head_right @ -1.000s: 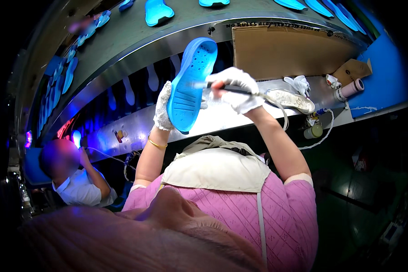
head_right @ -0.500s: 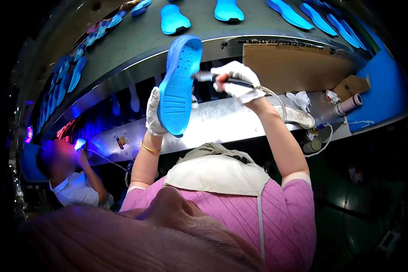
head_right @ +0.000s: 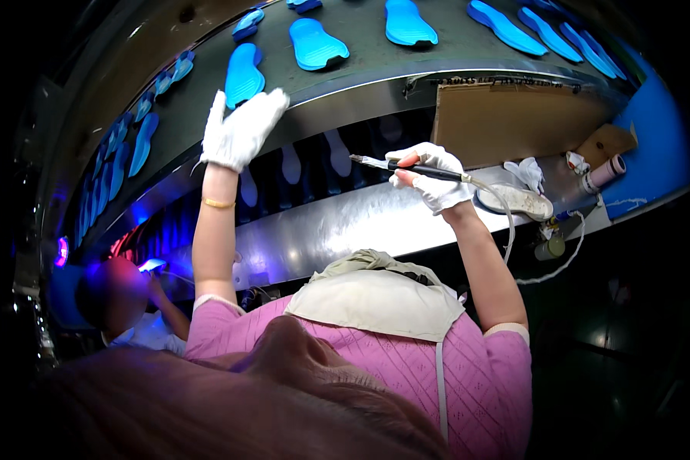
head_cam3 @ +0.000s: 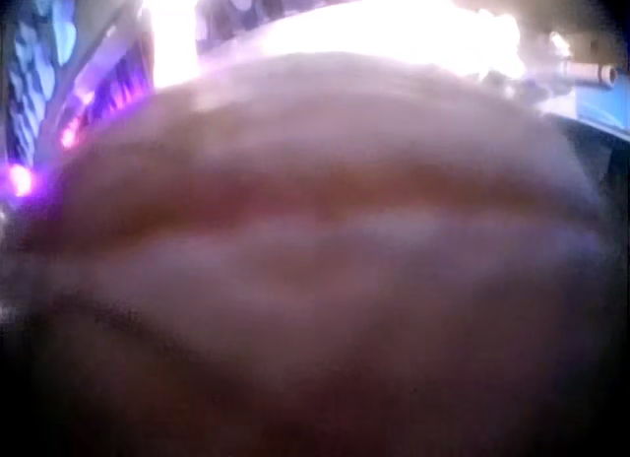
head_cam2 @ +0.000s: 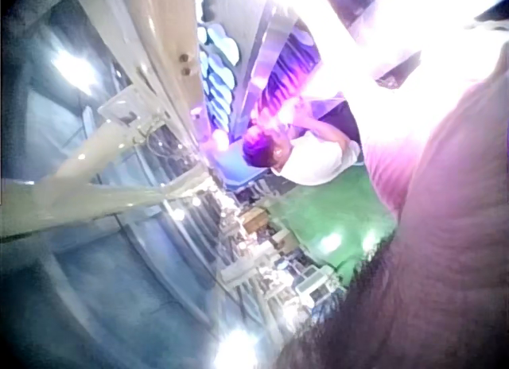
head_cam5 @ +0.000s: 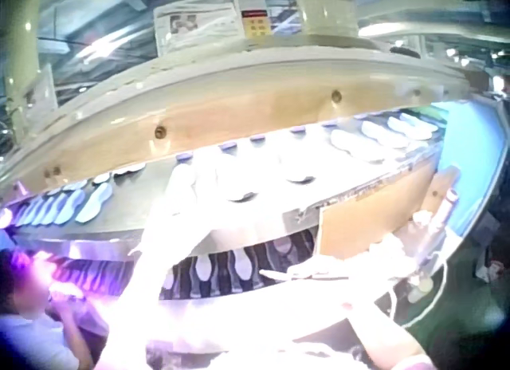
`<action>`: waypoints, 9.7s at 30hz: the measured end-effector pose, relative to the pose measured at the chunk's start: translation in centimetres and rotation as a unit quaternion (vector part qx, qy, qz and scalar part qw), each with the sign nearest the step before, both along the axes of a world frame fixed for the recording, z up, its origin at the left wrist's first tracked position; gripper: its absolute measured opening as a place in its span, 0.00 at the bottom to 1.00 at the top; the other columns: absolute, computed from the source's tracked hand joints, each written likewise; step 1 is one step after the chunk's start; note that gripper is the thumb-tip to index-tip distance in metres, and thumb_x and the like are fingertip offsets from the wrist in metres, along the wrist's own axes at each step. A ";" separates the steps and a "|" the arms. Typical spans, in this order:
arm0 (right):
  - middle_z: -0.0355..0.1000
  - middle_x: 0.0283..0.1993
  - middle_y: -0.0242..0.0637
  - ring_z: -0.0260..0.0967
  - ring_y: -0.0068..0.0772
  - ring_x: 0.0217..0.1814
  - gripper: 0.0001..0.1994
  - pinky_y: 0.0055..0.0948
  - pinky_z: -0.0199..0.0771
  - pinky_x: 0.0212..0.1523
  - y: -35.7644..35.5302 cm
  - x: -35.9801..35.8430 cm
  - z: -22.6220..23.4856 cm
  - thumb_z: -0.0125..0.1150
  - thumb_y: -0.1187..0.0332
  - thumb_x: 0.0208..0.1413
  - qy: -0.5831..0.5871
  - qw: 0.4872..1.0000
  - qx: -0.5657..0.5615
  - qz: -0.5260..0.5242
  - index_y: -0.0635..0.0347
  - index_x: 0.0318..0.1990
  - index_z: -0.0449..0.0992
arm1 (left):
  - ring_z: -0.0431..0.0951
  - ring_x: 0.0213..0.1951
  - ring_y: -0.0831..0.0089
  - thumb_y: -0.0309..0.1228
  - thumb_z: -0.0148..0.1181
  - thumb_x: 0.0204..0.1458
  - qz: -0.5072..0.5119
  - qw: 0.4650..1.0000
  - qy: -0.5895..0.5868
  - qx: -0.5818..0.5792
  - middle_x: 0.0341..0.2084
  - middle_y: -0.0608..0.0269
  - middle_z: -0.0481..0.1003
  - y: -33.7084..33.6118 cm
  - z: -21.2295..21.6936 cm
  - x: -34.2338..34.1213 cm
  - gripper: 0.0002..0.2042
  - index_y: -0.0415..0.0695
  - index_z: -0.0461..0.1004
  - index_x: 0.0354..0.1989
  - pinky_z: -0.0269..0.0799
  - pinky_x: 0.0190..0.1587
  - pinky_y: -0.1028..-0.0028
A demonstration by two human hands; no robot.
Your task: The person picks up shoe soles from a conveyor belt, applies liquid over each sole using a handheld brush applicator, and places the soles back onto the conveyor belt.
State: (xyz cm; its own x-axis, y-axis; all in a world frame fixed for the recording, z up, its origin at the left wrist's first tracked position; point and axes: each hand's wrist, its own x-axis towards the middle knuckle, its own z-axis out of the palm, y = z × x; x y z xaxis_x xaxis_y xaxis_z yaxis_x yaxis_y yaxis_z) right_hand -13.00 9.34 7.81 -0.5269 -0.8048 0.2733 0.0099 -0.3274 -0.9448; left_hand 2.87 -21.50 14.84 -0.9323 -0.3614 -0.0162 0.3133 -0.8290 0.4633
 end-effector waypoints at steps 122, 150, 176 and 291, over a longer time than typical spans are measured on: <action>0.71 0.33 0.38 0.71 0.28 0.34 0.06 0.25 0.73 0.37 4.0 2.1 -2.2 0.61 0.81 0.40 0.124 0.978 0.018 0.166 0.63 0.28 0.72 | 0.79 0.40 0.63 0.74 0.48 0.32 -0.035 0.893 -0.107 -0.435 0.42 0.47 0.74 16.6 -7.7 -2.0 0.52 0.38 0.64 0.55 0.77 0.43 0.68; 0.74 0.39 0.41 0.74 0.26 0.36 0.09 0.24 0.74 0.40 5.1 -2.3 -1.2 0.65 0.73 0.48 -0.089 0.987 0.055 0.126 0.60 0.34 0.70 | 0.74 0.47 0.61 0.59 0.48 0.51 0.033 0.991 0.017 -0.131 0.47 0.52 0.71 16.1 -4.8 0.0 0.36 0.36 0.61 0.56 0.72 0.50 0.67; 0.74 0.29 0.33 0.70 0.21 0.33 0.07 0.21 0.72 0.36 3.7 2.3 -3.8 0.64 0.80 0.44 0.186 0.980 -0.048 -0.049 0.61 0.31 0.73 | 0.66 0.55 0.58 0.67 0.45 0.45 0.056 0.996 -0.032 -0.064 0.57 0.51 0.63 23.1 -11.7 -4.3 0.45 0.41 0.52 0.63 0.61 0.59 0.59; 0.71 0.31 0.38 0.71 0.37 0.35 0.08 0.30 0.72 0.36 4.7 -2.9 -0.9 0.61 0.82 0.38 0.415 0.902 -0.099 -0.061 0.60 0.27 0.73 | 0.77 0.41 0.54 0.53 0.42 0.57 -0.040 0.998 -0.041 -0.040 0.44 0.46 0.72 19.7 -10.1 -2.6 0.31 0.37 0.60 0.57 0.75 0.45 0.54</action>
